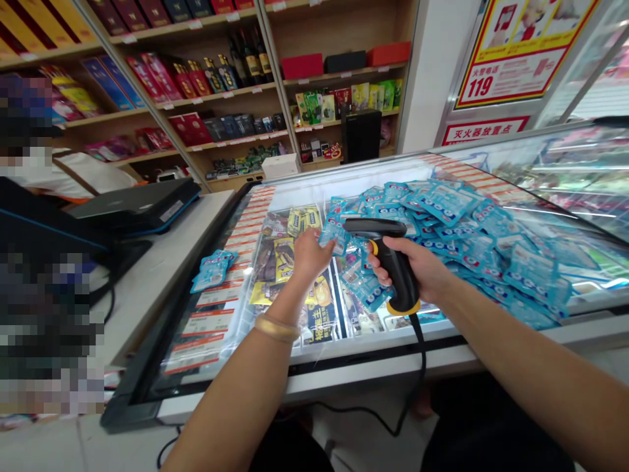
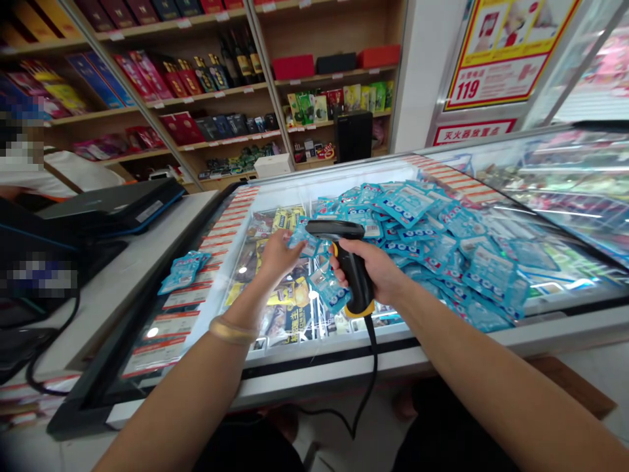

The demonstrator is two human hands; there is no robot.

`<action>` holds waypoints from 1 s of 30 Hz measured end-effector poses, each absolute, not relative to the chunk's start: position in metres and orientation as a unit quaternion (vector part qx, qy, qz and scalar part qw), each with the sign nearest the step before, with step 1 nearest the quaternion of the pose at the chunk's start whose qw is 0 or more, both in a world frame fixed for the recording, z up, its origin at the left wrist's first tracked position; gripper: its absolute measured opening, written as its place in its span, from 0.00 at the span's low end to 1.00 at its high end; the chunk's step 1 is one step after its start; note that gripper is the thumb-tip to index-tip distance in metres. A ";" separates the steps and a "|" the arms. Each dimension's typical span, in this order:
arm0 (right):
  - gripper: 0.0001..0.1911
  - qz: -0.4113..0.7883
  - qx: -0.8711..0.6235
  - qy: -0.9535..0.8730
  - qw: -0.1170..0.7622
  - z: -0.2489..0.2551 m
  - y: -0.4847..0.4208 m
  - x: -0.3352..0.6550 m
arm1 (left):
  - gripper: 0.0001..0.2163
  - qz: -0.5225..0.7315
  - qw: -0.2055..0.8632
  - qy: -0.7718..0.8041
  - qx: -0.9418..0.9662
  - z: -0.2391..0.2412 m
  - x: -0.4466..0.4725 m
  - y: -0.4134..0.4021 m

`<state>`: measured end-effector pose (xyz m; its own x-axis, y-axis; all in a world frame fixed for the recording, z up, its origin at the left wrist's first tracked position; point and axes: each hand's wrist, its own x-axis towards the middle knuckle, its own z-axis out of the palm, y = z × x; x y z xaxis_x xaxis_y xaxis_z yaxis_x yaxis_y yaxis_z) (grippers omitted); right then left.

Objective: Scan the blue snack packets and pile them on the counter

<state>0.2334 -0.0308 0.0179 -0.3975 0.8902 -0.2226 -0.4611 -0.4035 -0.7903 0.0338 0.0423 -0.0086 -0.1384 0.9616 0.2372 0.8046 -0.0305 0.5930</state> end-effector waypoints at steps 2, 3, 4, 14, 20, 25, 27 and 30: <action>0.14 0.770 -0.332 -0.326 0.437 0.018 -0.032 0.233 | 0.06 0.380 0.201 0.676 0.599 -0.007 0.029 0.043; 0.14 0.770 -0.333 -0.326 0.436 0.019 -0.033 0.233 | 0.06 0.414 0.253 0.663 0.570 -0.005 0.028 0.043; 0.14 0.770 -0.334 -0.328 0.434 0.019 -0.034 0.233 | 0.06 0.447 0.305 0.643 0.542 -0.004 0.027 0.043; 0.14 0.766 -0.340 -0.340 0.427 0.019 -0.036 0.231 | 0.07 0.575 0.405 0.512 0.493 0.011 0.035 0.035; 0.14 0.756 -0.351 -0.347 0.430 0.019 -0.036 0.230 | 0.07 0.585 0.411 0.501 0.488 0.011 0.035 0.034; 0.15 0.755 -0.351 -0.345 0.433 0.019 -0.036 0.230 | 0.07 0.589 0.411 0.506 0.478 0.010 0.035 0.034; 0.16 0.755 -0.353 -0.343 0.433 0.019 -0.036 0.229 | 0.06 0.592 0.406 0.514 0.470 0.012 0.030 0.034; 0.15 0.759 -0.350 -0.353 0.420 0.022 -0.036 0.220 | 0.06 0.604 0.381 0.528 0.460 0.018 0.007 0.031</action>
<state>0.2199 -0.0361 0.0216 -0.4027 0.8849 -0.2342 -0.3908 -0.3975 -0.8302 0.0066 0.0309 0.0179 -0.2874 0.9455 0.1530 0.0249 -0.1523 0.9880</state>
